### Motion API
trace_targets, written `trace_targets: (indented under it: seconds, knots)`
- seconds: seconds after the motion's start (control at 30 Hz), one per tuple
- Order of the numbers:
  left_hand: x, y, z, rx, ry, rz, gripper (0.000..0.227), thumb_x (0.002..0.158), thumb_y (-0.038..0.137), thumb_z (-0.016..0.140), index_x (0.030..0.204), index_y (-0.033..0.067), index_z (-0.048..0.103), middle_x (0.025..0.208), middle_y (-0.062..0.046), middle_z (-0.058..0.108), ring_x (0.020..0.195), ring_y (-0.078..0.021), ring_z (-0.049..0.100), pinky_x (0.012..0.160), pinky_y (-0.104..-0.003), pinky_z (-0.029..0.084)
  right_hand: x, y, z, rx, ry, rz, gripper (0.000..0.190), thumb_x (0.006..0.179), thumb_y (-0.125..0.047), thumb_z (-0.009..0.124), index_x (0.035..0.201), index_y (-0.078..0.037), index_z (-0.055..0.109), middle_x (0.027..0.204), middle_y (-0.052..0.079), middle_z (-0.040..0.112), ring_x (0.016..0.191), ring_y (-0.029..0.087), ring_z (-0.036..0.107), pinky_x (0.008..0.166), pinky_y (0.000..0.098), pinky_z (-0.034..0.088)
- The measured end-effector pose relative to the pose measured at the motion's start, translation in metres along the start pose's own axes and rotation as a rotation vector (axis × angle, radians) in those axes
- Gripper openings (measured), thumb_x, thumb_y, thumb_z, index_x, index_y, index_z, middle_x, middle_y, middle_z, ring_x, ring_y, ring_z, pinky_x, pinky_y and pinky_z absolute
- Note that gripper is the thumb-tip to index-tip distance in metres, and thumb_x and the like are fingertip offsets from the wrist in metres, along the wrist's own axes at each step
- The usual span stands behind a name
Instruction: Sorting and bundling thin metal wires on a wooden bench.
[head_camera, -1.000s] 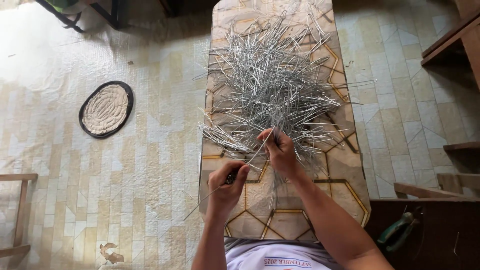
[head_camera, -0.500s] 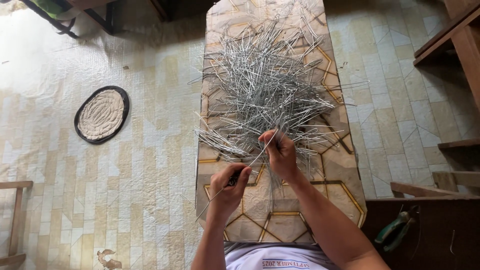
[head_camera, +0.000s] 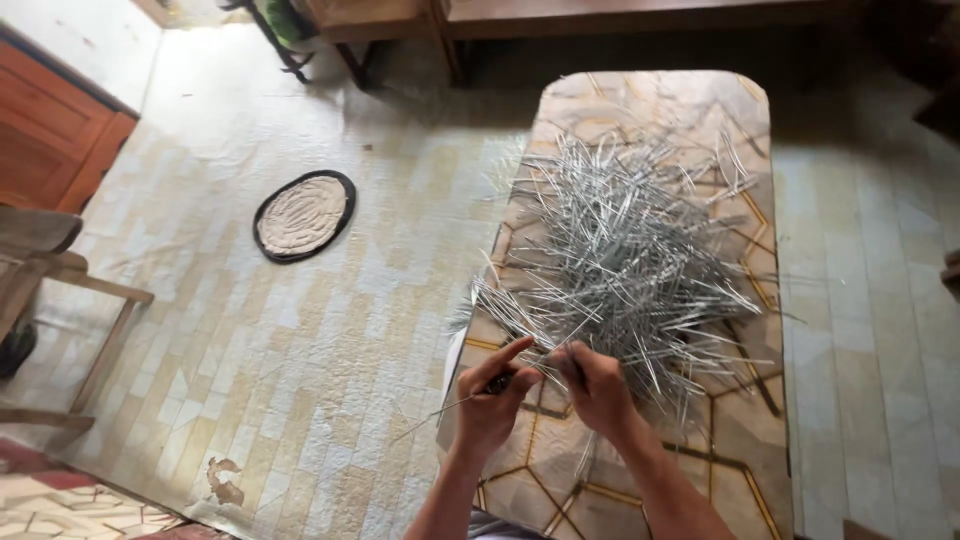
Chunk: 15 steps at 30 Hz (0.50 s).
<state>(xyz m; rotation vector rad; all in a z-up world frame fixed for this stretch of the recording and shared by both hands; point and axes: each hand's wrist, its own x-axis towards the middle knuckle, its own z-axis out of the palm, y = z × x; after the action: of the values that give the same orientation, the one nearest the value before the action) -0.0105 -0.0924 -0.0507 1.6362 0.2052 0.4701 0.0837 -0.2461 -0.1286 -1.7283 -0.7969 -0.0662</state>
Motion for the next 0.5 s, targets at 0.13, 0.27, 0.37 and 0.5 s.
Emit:
trace_targets:
  seconds: [0.13,0.27,0.37,0.5]
  knots:
    - [0.002,-0.002,-0.007,-0.123,0.112,-0.008,0.036,0.087,0.018,0.082,0.120,0.0032,0.078,0.070,0.000,0.070,0.057,-0.0036,0.048,0.052,-0.022,0.039,0.000,-0.002,0.007,-0.038,-0.133,-0.106,0.009,0.099,-0.013,0.063,0.096,-0.006,0.058,0.072,0.006,0.065,0.054,0.017,0.060,0.051,0.0323,0.051]
    - [0.005,-0.007,-0.005,-0.350,0.266,-0.060,0.021,0.087,0.014,0.082,0.096,-0.0037,0.080,0.069,-0.008,0.070,0.056,-0.0130,0.058,0.051,-0.024,0.048,-0.004,0.002,0.012,-0.127,-0.192,-0.056,0.013,0.100,-0.021,0.063,0.097,-0.009,0.060,0.069,0.007,0.068,0.051,0.023,0.064,0.048,0.0374,0.048]
    - [0.005,-0.012,-0.004,-0.464,0.279,-0.045,0.022,0.087,0.011,0.081,0.098,-0.0082,0.078,0.066,-0.011,0.067,0.053,-0.0153,0.057,0.050,-0.025,0.046,-0.001,0.000,0.011,-0.136,-0.207,-0.043,0.012,0.100,-0.021,0.062,0.101,-0.009,0.062,0.071,0.008,0.071,0.052,0.022,0.067,0.047,0.0365,0.052]
    - [0.005,-0.018,-0.007,-0.502,0.283,-0.002,0.021,0.087,0.008,0.080,0.099,-0.0091,0.076,0.067,-0.011,0.066,0.053,-0.0170,0.057,0.050,-0.026,0.048,-0.003,0.004,0.013,-0.187,-0.212,-0.042,0.016,0.100,-0.026,0.062,0.101,-0.010,0.061,0.065,0.005,0.068,0.047,0.018,0.064,0.043,0.0346,0.053]
